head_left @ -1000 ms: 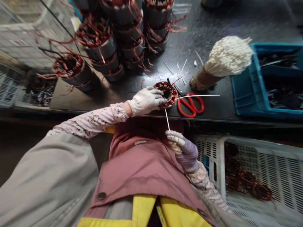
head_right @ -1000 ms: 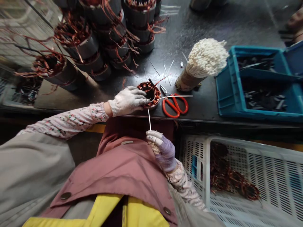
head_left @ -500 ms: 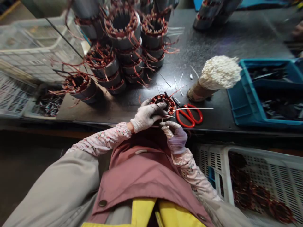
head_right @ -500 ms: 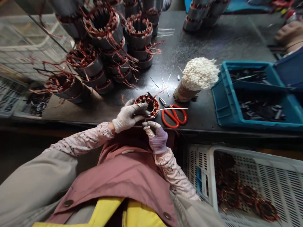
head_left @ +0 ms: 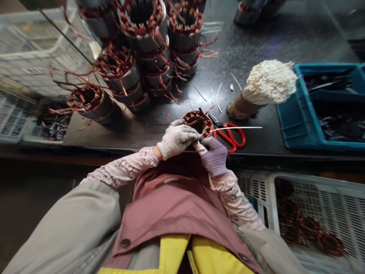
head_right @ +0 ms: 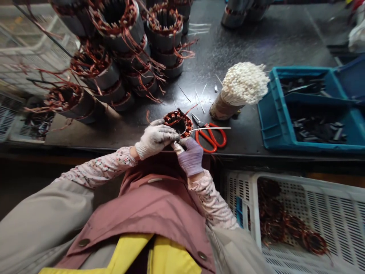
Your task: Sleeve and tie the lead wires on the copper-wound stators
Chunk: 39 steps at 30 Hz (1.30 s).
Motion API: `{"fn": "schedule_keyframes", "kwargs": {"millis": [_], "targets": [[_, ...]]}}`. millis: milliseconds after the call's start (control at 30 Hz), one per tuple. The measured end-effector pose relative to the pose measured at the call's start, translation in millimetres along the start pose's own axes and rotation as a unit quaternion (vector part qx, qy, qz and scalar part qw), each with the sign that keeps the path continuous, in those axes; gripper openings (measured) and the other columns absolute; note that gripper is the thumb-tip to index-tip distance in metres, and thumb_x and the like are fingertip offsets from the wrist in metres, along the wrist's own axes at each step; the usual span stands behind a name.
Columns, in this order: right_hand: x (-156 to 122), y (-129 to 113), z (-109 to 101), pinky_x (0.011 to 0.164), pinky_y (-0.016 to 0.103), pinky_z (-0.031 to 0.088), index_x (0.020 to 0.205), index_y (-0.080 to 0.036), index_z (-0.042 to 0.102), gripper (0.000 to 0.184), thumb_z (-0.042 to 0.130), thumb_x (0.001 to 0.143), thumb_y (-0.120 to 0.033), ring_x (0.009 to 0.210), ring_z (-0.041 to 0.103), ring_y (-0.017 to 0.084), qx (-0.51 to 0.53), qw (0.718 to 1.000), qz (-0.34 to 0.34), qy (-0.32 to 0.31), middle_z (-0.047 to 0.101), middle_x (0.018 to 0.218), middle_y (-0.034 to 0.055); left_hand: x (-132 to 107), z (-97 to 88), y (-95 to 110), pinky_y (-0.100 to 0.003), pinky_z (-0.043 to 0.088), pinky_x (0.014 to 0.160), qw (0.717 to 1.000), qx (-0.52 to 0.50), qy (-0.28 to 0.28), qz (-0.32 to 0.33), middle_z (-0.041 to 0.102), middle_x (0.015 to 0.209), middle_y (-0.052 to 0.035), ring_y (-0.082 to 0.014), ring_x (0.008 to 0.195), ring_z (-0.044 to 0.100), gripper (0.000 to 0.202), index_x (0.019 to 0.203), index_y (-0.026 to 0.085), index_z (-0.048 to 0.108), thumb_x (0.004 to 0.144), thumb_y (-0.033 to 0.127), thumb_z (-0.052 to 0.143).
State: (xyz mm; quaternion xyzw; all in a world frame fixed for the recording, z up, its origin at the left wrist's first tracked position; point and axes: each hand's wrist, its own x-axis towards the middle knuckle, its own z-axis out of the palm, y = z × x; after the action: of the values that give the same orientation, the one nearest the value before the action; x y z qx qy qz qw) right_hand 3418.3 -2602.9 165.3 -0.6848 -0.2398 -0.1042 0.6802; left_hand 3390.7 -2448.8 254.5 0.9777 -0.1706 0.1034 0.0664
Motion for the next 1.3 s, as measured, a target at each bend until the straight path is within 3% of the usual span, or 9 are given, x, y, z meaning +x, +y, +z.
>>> {"fn": "schedule_keyframes", "kwargs": {"millis": [133, 333, 433, 533, 667, 833, 1033, 1300], "targets": [[-5, -5, -6, 0.066, 0.028, 0.052, 0.072, -0.021, 0.068, 0.018, 0.066, 0.084, -0.034, 0.066, 0.064, 0.015, -0.002, 0.999, -0.036, -0.007, 0.069, 0.071, 0.0024, 0, 1.7, 0, -0.036, 0.039, 0.101, 1.000, 0.006, 0.018, 0.018, 0.078, 0.098, -0.0004, -0.0131, 0.095, 0.071, 0.027, 0.098, 0.031, 0.076, 0.096, 0.040, 0.051], [-2, 4, 1, 0.063, 0.029, 0.049, 0.072, -0.019, 0.068, 0.027, 0.064, 0.085, -0.043, 0.063, 0.060, 0.016, -0.048, 0.999, 0.011, -0.016, 0.067, 0.067, 0.0034, -1, 2.6, -1, -0.036, 0.040, 0.099, 0.999, 0.027, 0.011, 0.028, 0.077, 0.101, -0.0011, -0.0140, 0.097, 0.070, 0.025, 0.100, 0.031, 0.076, 0.095, 0.036, 0.052], [0, 13, 3, 0.065, 0.028, 0.047, 0.081, -0.018, 0.070, 0.028, 0.058, 0.090, -0.042, 0.070, 0.062, 0.017, -0.134, 0.989, -0.061, -0.020, 0.069, 0.076, 0.0065, 1, 2.0, -2, -0.035, 0.040, 0.098, 0.999, 0.023, 0.013, 0.029, 0.077, 0.099, -0.0003, -0.0133, 0.094, 0.070, 0.027, 0.099, 0.031, 0.076, 0.096, 0.039, 0.051], [2, 11, -5, 0.059, 0.025, 0.041, 0.084, -0.017, 0.068, 0.024, 0.057, 0.092, -0.037, 0.067, 0.060, 0.015, -0.227, 0.960, -0.166, 0.011, 0.068, 0.076, 0.0073, 2, 2.2, -4, -0.034, 0.040, 0.098, 0.999, 0.021, 0.003, 0.028, 0.077, 0.099, -0.0003, -0.0135, 0.093, 0.070, 0.026, 0.098, 0.030, 0.076, 0.095, 0.039, 0.053], [0, 1, -16, 0.060, 0.022, 0.046, 0.083, -0.018, 0.062, 0.012, 0.060, 0.092, -0.026, 0.067, 0.063, 0.012, -0.119, 0.958, -0.261, -0.012, 0.067, 0.075, 0.0035, 2, 4.5, -4, -0.033, 0.039, 0.098, 1.000, 0.016, 0.007, 0.010, 0.078, 0.097, -0.0004, -0.0128, 0.092, 0.070, 0.025, 0.098, 0.030, 0.076, 0.095, 0.040, 0.054], [-9, -3, -16, 0.065, 0.024, 0.054, 0.088, -0.022, 0.061, 0.004, 0.064, 0.089, -0.021, 0.073, 0.066, 0.012, -0.014, 0.980, -0.198, 0.010, 0.068, 0.080, 0.0015, 1, 6.5, -5, -0.031, 0.041, 0.096, 0.998, 0.006, 0.046, 0.033, 0.078, 0.095, 0.0009, -0.0109, 0.089, 0.071, 0.025, 0.094, 0.030, 0.077, 0.096, 0.042, 0.054], [-2, 4, -8, 0.066, 0.025, 0.056, 0.085, -0.021, 0.063, 0.004, 0.064, 0.088, -0.020, 0.071, 0.067, 0.014, -0.037, 0.982, -0.184, 0.039, 0.069, 0.076, 0.0018, 1, 4.6, -4, -0.034, 0.039, 0.100, 1.000, 0.012, -0.002, 0.005, 0.077, 0.098, -0.0006, -0.0128, 0.094, 0.070, 0.023, 0.099, 0.030, 0.076, 0.094, 0.039, 0.056], [-6, 0, -9, 0.065, 0.024, 0.054, 0.087, -0.022, 0.061, 0.004, 0.065, 0.088, -0.021, 0.072, 0.067, 0.013, -0.042, 0.978, -0.200, 0.036, 0.069, 0.079, 0.0016, 1, 2.0, -4, -0.034, 0.038, 0.101, 1.000, 0.007, -0.006, 0.013, 0.077, 0.100, 0.0001, -0.0122, 0.094, 0.070, 0.023, 0.101, 0.031, 0.075, 0.095, 0.039, 0.054]]}}
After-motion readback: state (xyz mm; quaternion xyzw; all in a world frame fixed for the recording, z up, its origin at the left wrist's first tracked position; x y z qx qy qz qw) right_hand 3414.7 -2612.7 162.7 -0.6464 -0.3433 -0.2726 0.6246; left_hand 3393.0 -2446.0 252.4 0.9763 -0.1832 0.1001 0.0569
